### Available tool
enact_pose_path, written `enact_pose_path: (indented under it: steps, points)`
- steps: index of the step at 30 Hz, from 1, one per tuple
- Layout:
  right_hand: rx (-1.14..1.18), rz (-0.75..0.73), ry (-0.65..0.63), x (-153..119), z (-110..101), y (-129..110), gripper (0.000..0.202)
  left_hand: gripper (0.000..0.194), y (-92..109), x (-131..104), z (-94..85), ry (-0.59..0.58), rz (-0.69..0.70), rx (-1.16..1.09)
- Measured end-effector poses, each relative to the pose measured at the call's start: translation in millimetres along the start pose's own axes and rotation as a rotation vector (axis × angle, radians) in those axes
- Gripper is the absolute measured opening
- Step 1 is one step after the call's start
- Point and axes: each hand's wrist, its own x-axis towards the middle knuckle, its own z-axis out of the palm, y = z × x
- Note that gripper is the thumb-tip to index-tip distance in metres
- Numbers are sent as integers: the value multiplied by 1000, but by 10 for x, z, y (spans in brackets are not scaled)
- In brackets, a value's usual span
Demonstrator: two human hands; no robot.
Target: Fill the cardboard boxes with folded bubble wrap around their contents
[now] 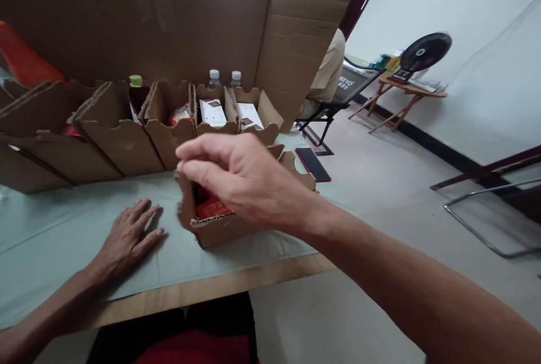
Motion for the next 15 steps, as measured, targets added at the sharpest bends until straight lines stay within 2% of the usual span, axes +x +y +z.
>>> enact_pose_path:
  steps: [2,3,6,7,8,9,11,13,15]
  points:
    - [-18,-27,201,-124,-116,24,19,61,62,-77,-49,35,-4,-117]
    - [-48,-11,333,-217,-192,112,18,63,118,-121,-77,42,8,-177]
    - [1,178,727,-584,-343,648,16,75,381,-224,-149,0,41,-348]
    - [75,283,786,-722,-332,880,13,78,492,-235,-158,-14,48,-405]
    - [166,382,820,-859,-281,1115,13,81,608,-231,-157,-27,52,-463]
    - [239,480,796,-988,-193,1335,20,84,726,-212,-147,-42,56,-518]
    - [313,544,762,-1197,61,1681,39,87,948,-134,-105,-59,59,-613]
    - [395,531,769,-1306,333,1867,48,86,1118,-21,-57,-46,31,-681]
    - [430,483,763,-1304,532,1917,51,78,1198,105,-30,12,-28,-721]
